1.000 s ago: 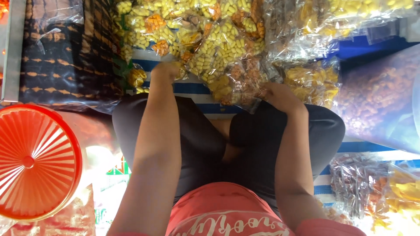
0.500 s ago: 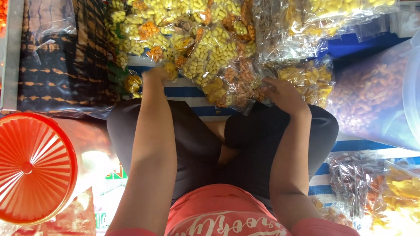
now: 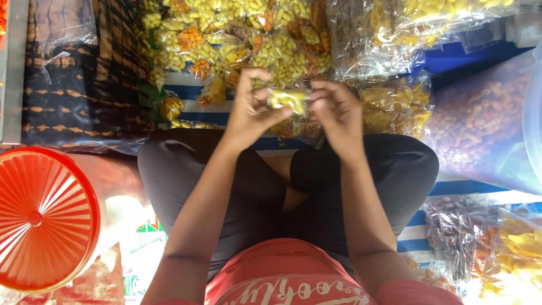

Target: Filling small plastic bags with yellow snacks from a large pile while sitting on the floor.

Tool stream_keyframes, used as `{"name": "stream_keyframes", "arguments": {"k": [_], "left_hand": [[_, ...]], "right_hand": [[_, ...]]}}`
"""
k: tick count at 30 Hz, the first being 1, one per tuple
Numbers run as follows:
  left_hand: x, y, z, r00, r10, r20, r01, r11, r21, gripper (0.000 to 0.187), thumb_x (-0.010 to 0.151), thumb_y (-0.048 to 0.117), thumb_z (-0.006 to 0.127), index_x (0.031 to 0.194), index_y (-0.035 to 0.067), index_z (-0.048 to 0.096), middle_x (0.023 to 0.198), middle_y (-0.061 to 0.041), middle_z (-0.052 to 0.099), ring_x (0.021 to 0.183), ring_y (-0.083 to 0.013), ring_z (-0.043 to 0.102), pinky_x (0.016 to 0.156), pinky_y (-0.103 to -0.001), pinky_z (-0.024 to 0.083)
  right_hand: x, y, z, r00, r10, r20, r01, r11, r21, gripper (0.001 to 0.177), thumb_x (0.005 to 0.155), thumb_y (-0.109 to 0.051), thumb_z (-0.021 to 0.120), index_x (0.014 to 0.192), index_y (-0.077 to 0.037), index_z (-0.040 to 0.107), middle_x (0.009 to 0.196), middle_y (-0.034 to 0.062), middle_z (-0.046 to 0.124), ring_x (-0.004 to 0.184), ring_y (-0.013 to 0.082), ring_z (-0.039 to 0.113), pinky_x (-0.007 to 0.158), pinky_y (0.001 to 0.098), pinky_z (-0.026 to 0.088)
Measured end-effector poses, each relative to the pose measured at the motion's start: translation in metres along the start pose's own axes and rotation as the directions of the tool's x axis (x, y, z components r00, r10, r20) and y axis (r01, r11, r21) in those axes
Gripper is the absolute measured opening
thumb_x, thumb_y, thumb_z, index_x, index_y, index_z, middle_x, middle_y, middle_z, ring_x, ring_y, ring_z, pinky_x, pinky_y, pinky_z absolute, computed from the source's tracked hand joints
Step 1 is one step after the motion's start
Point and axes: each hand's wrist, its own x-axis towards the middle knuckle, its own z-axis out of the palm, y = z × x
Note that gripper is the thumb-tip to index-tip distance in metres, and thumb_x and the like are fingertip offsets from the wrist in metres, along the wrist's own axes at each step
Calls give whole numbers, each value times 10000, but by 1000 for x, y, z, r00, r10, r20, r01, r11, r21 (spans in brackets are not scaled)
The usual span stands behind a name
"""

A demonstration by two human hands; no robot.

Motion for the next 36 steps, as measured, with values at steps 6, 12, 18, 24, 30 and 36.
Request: {"name": "stream_keyframes", "arguments": {"k": [6,12,18,24,30,36], "left_hand": [[-1,3,16,1000,-5,-26,3,999,-54,738,886,76,861,1470,44,410,1116,-220,710,941,-258,718,842,-363,609],[-5,-28,24,969,-183,-168,171,982,-84,205,874,135,847,1027,21,772,905,-176,778,830,-178,763,746,-285,632],[-21,-61,60,996,87,32,-92,968,233,402,1059,419,549,1254,77,631,1277,-188,639,1355,-405,513,1184,-583,353],[-53,-134,95,954,133,270,-301,478,825,959,1074,471,593,1650,400,-170,1716,-215,-212,1625,-439,-47,1241,-740,137],[-48,-125,93,970,-115,214,-152,402,903,627,1093,322,534,1604,26,322,1704,-182,152,1575,-375,146,1208,-677,44],[-45,-117,89,973,-133,188,-98,500,861,674,1084,297,457,1650,53,184,1735,-155,54,1596,-378,86,1189,-723,141]], "right_hand": [[-7,28,12,999,35,-40,-33,998,49,242,1006,-171,745,1126,37,713,935,187,688,868,280,732,716,356,623],[-4,24,5,985,170,-7,-167,975,150,259,993,-172,732,1124,49,701,993,188,710,860,203,726,697,284,640],[4,21,-78,979,-33,-203,-13,975,-222,20,1086,-31,687,1087,-12,680,995,194,675,777,264,700,606,316,586],[-10,45,-129,975,-8,-220,-127,794,-594,182,1127,-1,643,1142,-127,513,848,95,635,617,177,636,525,288,530],[-7,116,-87,875,483,27,-423,790,-443,173,971,14,604,1116,-7,696,1069,283,693,845,379,731,667,439,632],[-24,200,-42,960,243,-136,-277,787,-551,297,980,-230,627,1083,24,739,985,267,738,991,539,657,794,629,485]]}}
